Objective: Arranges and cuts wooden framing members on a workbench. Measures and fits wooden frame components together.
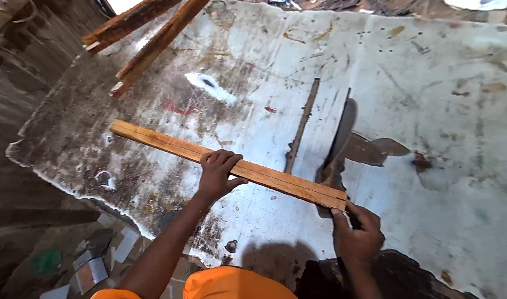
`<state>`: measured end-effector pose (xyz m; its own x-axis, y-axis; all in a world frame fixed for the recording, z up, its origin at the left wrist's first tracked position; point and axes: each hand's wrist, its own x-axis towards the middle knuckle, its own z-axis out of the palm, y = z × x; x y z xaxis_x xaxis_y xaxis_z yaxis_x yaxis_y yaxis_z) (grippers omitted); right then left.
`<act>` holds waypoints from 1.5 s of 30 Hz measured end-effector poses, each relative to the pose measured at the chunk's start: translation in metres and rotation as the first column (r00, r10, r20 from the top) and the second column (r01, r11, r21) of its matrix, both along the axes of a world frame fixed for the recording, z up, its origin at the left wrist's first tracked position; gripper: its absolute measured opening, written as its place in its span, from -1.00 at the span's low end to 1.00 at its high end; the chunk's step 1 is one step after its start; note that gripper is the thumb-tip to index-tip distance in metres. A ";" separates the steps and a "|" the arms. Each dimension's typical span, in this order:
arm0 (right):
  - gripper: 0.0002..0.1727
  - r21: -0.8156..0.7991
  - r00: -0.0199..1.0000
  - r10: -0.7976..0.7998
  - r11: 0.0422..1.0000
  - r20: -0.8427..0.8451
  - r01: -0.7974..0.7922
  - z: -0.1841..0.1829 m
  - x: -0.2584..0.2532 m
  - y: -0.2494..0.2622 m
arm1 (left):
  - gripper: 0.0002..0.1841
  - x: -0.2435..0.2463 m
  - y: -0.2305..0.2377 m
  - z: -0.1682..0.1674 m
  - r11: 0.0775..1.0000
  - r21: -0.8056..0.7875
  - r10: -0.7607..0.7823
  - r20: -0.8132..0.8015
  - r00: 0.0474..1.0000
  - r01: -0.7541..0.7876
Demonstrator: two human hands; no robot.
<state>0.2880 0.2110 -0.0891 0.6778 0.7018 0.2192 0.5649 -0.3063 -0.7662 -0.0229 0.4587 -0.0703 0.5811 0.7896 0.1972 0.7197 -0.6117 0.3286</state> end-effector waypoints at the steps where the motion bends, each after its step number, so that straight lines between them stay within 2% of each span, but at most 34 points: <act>1: -0.54 0.001 1.000 -0.006 1.000 -0.004 0.006 -0.001 0.000 0.000 | -0.21 0.000 0.000 0.000 1.000 0.001 0.000 -0.002 1.000 0.000; 8: -0.61 -0.006 0.999 -0.026 1.000 -0.040 0.025 0.000 -0.002 0.001 | -0.20 -0.001 0.003 -0.003 0.999 0.033 -0.035 -0.018 0.999 0.036; 14: -0.59 -0.029 1.000 -0.013 0.999 -0.023 0.013 0.006 -0.008 0.009 | -0.17 0.001 0.016 0.019 0.996 -0.023 -0.089 -0.038 0.995 0.088; 22: -0.56 0.064 0.999 0.052 0.997 -0.004 -0.051 0.010 -0.007 0.030 | -0.18 0.000 0.050 0.024 0.992 -0.026 -0.123 -0.125 0.984 0.121; 27: -0.70 0.079 0.995 -0.066 0.994 -0.072 0.071 0.004 -0.002 0.050 | -0.17 0.003 0.063 0.025 0.990 -0.017 -0.143 -0.131 0.981 0.142; 34: -0.81 0.133 0.993 -0.054 0.989 -0.102 0.068 0.002 0.005 0.061 | -0.17 0.006 0.075 0.024 0.988 -0.025 -0.155 -0.145 0.977 0.153; 45: -0.83 0.164 0.992 -0.076 0.982 -0.102 0.092 -0.004 0.009 0.068 | -0.09 0.005 0.085 0.014 0.990 0.009 -0.134 -0.156 0.979 0.138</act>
<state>0.2966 0.2790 -0.0927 0.7560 0.6004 0.2608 0.4648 -0.2117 -0.8597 -0.0176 0.5439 -0.0567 0.7076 0.6978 0.1113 0.6705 -0.7127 0.2062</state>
